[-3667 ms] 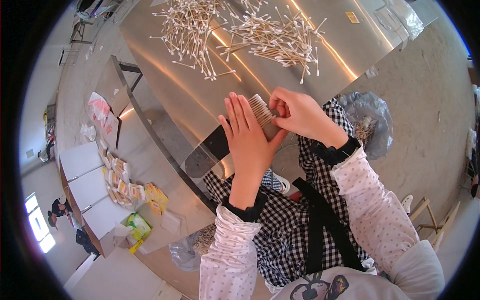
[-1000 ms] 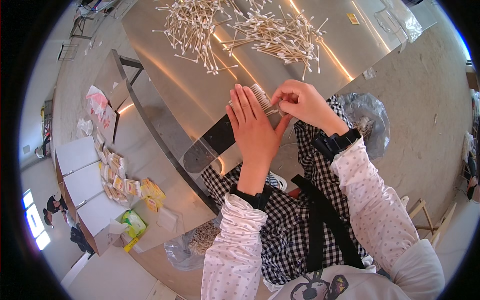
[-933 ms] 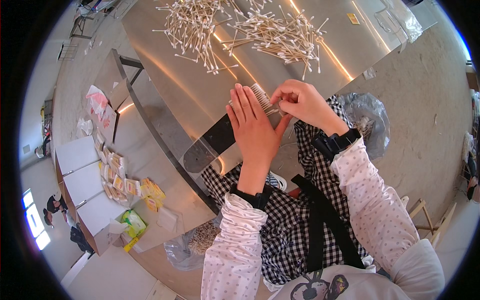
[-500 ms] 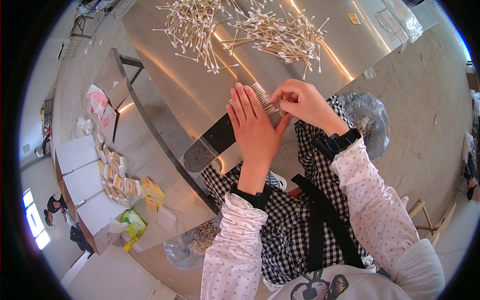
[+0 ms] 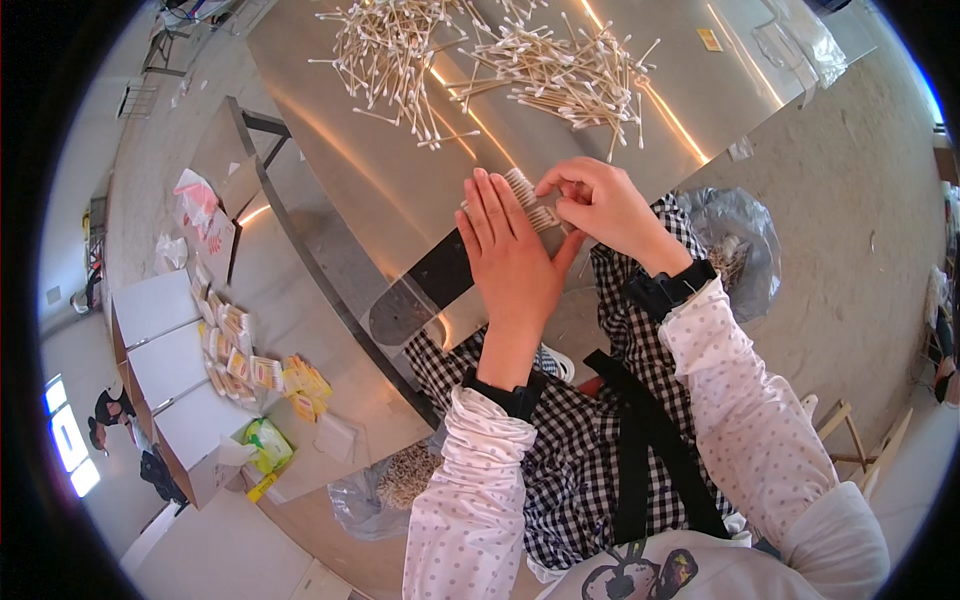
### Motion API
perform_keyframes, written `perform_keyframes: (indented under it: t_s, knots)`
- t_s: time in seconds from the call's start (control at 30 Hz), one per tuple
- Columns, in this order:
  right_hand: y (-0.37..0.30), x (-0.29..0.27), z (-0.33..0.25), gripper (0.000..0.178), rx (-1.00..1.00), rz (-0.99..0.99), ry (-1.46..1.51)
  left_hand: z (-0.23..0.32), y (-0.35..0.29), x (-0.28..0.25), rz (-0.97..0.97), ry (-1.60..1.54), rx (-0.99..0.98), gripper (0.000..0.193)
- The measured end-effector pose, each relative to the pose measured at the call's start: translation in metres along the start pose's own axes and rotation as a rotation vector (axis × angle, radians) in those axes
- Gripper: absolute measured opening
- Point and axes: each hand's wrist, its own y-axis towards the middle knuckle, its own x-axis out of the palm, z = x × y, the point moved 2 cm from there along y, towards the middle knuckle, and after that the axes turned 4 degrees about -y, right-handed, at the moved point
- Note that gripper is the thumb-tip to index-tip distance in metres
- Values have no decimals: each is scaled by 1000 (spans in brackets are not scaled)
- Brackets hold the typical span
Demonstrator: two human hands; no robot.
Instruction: The person opens a plastic bag, gathers cotton swabs from a pile to align them into a row, and then wraps a paper label around the bundle.
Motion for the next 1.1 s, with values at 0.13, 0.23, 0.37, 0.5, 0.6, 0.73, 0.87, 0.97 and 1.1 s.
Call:
perform_keyframes:
  t_s: [0.13,0.23,0.37,0.5,0.6,0.73,0.87,0.97,1.1]
  knots:
    - [6,2,0,19,-20,-8,-45,1,0,2,-2,-13,-3,105]
    - [7,5,0,18,39,-5,26,0,-1,1,7,-7,-2,106]
    - [6,5,1,16,-9,16,-17,0,-1,1,0,-6,-5,106]
    - [6,6,2,15,-37,23,-53,0,0,1,4,-5,-2,105]
    - [7,7,6,15,-62,7,-85,0,0,1,7,0,-1,104]
    - [6,8,6,17,-109,22,-84,0,0,1,4,1,-1,104]
    - [4,5,0,20,32,10,-7,0,-1,1,8,-7,-8,105]
    - [5,4,1,21,12,16,-27,1,-1,1,17,-30,-14,101]
    - [7,8,6,22,-102,32,-71,0,-1,1,10,-12,-9,104]
